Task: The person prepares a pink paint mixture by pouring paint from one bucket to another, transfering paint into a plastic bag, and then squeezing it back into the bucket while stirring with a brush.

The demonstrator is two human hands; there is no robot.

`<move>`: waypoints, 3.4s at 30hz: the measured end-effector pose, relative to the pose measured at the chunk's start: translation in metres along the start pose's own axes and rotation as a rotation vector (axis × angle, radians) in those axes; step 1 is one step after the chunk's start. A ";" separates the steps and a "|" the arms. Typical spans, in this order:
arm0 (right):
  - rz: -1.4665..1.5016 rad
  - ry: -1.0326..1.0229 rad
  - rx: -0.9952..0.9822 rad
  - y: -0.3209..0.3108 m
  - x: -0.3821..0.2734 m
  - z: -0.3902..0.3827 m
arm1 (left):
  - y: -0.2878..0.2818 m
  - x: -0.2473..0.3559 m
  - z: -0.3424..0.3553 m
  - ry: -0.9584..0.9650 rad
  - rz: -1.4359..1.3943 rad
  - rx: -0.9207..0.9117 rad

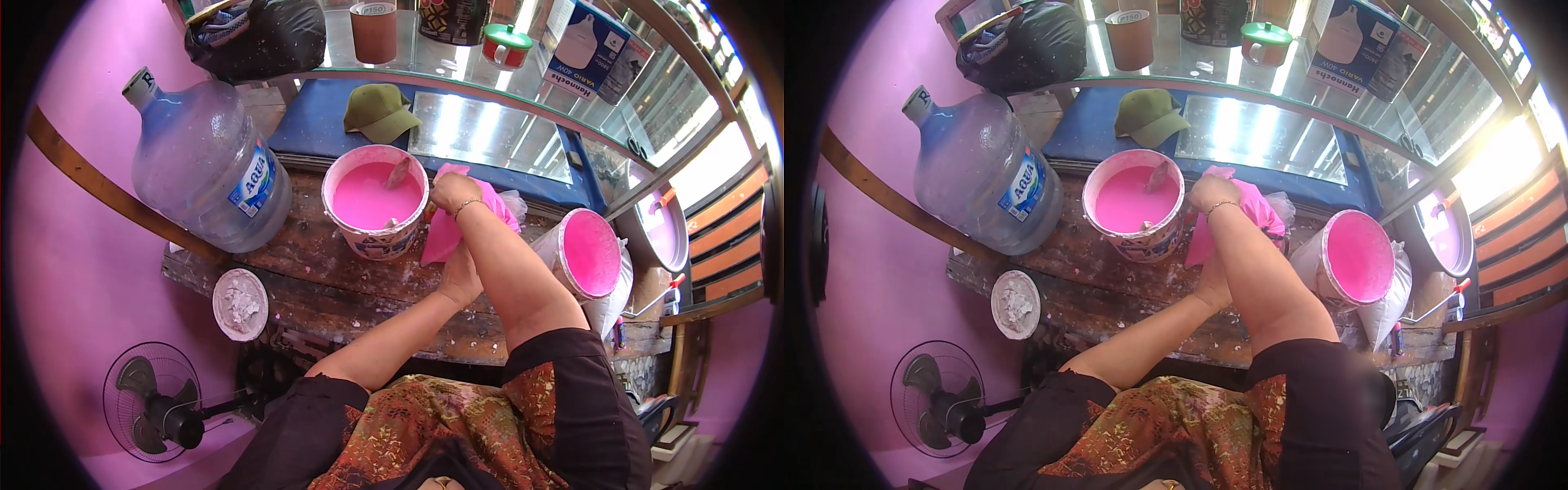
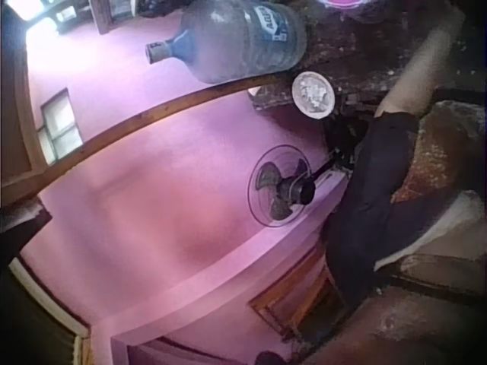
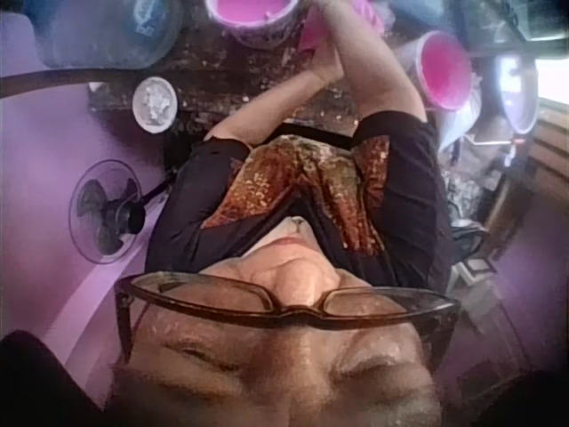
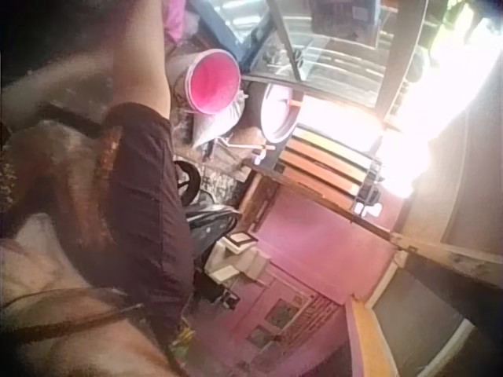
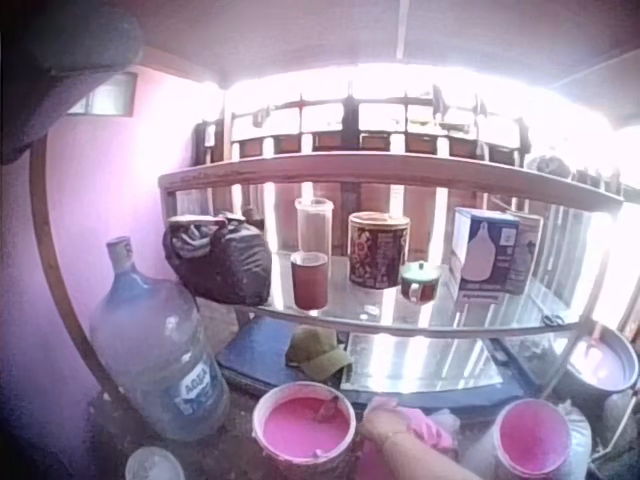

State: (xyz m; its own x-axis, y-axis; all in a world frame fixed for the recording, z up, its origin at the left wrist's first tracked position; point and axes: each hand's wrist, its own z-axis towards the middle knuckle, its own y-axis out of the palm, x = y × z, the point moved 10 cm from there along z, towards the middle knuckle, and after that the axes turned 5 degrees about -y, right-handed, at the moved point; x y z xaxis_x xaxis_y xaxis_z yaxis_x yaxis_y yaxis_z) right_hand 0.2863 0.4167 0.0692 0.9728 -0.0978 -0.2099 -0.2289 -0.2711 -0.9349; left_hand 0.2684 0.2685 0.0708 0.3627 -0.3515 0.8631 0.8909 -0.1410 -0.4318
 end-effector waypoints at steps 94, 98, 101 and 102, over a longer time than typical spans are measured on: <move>2.011 0.076 0.014 0.055 0.057 -0.287 | -0.233 0.068 -0.154 -0.494 -0.238 0.024; 1.817 -0.061 0.133 0.016 0.059 -0.293 | -0.213 0.025 -0.153 -0.449 -0.570 -0.002; 1.757 -0.105 0.198 0.007 0.054 -0.293 | -0.188 -0.016 -0.156 -0.410 -0.788 -0.057; 1.747 -0.120 0.218 0.008 0.056 -0.293 | -0.178 -0.030 -0.155 -0.407 -0.830 -0.094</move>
State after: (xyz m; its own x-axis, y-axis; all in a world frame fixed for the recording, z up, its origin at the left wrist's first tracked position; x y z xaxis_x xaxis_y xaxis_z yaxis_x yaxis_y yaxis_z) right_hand 0.3290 0.1281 0.1334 -0.3824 -0.0400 -0.9231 -0.9105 0.1865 0.3691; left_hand 0.0570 0.1608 0.0813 -0.2974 0.2453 0.9227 0.8885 -0.2827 0.3615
